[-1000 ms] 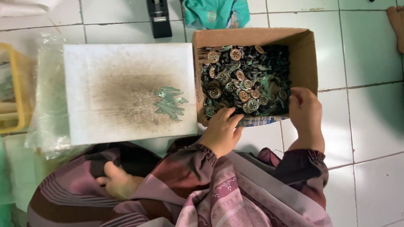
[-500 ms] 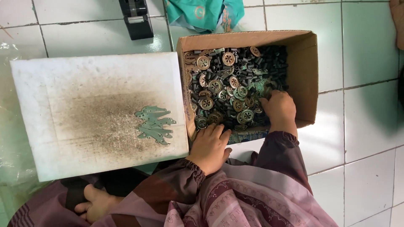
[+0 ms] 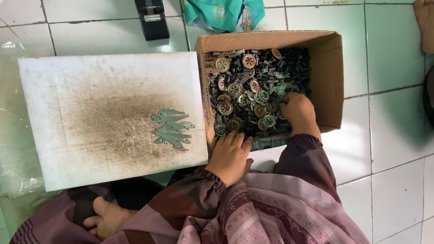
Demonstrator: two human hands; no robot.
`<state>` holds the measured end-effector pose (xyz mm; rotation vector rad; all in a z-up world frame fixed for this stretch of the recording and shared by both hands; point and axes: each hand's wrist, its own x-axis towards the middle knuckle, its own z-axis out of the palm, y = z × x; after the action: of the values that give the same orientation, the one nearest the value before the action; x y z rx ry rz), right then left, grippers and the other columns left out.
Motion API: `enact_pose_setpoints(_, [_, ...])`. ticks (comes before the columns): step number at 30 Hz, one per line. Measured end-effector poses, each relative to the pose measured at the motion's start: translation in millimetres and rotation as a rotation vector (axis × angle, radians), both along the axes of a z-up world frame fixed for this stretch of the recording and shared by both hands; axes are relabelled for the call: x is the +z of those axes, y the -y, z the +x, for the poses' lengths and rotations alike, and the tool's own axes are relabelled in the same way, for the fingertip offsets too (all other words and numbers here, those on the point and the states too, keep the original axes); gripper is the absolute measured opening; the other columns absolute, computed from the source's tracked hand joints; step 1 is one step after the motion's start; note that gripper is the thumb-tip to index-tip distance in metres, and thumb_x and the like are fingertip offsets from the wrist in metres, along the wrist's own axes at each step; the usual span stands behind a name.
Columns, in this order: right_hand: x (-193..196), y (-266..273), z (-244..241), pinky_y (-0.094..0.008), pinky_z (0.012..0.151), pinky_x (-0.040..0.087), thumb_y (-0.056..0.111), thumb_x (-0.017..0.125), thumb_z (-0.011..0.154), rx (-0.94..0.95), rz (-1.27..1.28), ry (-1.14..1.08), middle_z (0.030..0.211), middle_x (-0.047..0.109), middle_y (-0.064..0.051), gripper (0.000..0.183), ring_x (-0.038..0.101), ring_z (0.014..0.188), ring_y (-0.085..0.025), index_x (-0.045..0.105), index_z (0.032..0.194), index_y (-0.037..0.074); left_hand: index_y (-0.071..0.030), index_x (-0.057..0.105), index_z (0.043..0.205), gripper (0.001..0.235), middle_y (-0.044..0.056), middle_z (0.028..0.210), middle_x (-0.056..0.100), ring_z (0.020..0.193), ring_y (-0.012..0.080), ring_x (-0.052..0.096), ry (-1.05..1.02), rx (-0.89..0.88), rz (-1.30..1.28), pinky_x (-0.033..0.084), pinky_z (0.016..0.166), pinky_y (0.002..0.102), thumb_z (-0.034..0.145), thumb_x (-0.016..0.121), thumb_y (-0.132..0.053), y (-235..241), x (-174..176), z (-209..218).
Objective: The person sits on the floor and sorts small metal buttons from a cardboard box into a clear plastic bag. They pick up buttons one by one, place them into the bag, and then seal the bag with tape.
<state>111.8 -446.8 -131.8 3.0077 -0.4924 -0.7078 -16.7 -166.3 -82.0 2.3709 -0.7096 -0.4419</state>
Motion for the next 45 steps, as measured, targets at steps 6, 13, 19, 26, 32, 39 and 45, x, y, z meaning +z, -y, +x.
enact_pose_setpoints(6, [25.8, 4.4, 3.0, -0.045, 0.082, 0.058, 0.015, 0.066, 0.095, -0.050, 0.379, 0.163, 0.099, 0.073, -0.015, 0.025, 0.070, 0.096, -0.033, 0.075, 0.118, 0.012, -0.005, 0.052, 0.145, 0.059, 0.024, 0.138, 0.055, 0.133, 0.0433, 0.052, -0.058, -0.043, 0.049, 0.040, 0.108, 0.055, 0.098, 0.064, -0.038, -4.6, 19.0, 8.2])
enact_pose_setpoints(13, [41.9, -41.0, 11.2, -0.050, 0.105, 0.051, 0.018, 0.052, 0.101, -0.057, 0.387, -0.041, 0.131, 0.065, -0.021, 0.038, 0.060, 0.126, -0.040, 0.065, 0.137, 0.009, -0.006, 0.054, 0.143, 0.060, 0.023, 0.137, 0.057, 0.132, 0.0425, 0.053, -0.027, -0.028, 0.030, 0.039, 0.107, 0.054, 0.094, 0.066, -0.039, -1.0, 12.8, 6.4])
enact_pose_setpoints(19, [103.1, -101.9, 20.4, -0.053, 0.094, 0.055, 0.006, 0.043, 0.102, 0.070, 0.605, -0.174, 0.116, 0.068, -0.029, 0.043, 0.072, 0.102, -0.040, 0.058, 0.141, 0.000, -0.005, 0.055, 0.143, 0.061, 0.023, 0.135, 0.058, 0.131, 0.0426, 0.054, -0.022, -0.027, 0.029, 0.039, 0.106, 0.054, 0.093, 0.067, -0.038, -1.1, 14.3, 11.5])
enact_pose_setpoints(26, [36.7, -20.6, 14.2, -0.044, 0.086, 0.060, 0.015, 0.058, 0.099, 0.042, 0.403, 0.221, 0.107, 0.074, -0.013, 0.028, 0.070, 0.104, -0.032, 0.075, 0.121, 0.013, -0.006, 0.056, 0.144, 0.061, 0.024, 0.136, 0.058, 0.132, 0.0437, 0.053, -0.041, -0.004, 0.015, 0.038, 0.107, 0.055, 0.092, 0.067, -0.037, -0.1, 10.9, 8.6])
enact_pose_setpoints(32, [10.6, -7.1, 9.7, -0.041, 0.081, 0.062, 0.034, 0.064, 0.098, -0.044, 0.111, 0.010, 0.109, 0.070, -0.012, 0.036, 0.071, 0.103, -0.028, 0.073, 0.127, 0.014, -0.005, 0.055, 0.144, 0.062, 0.026, 0.136, 0.057, 0.131, 0.0457, 0.052, -0.045, -0.011, -0.002, 0.038, 0.107, 0.057, 0.093, 0.066, -0.037, 0.5, 5.2, 5.9])
enact_pose_setpoints(39, [-4.7, 4.4, 11.6, -0.048, 0.094, 0.057, 0.024, 0.064, 0.098, -0.153, 0.112, 0.022, 0.125, 0.062, -0.016, 0.042, 0.064, 0.119, -0.035, 0.061, 0.140, 0.019, -0.005, 0.054, 0.145, 0.061, 0.026, 0.137, 0.056, 0.131, 0.0454, 0.052, -0.053, -0.023, -0.001, 0.039, 0.106, 0.057, 0.094, 0.066, -0.038, 0.3, 5.3, 6.7])
enact_pose_setpoints(45, [-2.1, -20.5, 15.7, -0.055, 0.104, 0.050, 0.022, 0.060, 0.098, -0.054, 0.067, -0.009, 0.140, 0.048, -0.015, 0.050, 0.047, 0.137, -0.040, 0.058, 0.147, 0.020, -0.006, 0.055, 0.144, 0.063, 0.025, 0.136, 0.057, 0.130, 0.0449, 0.052, -0.029, -0.021, 0.005, 0.039, 0.104, 0.056, 0.092, 0.067, -0.039, 0.6, 4.5, 6.3])
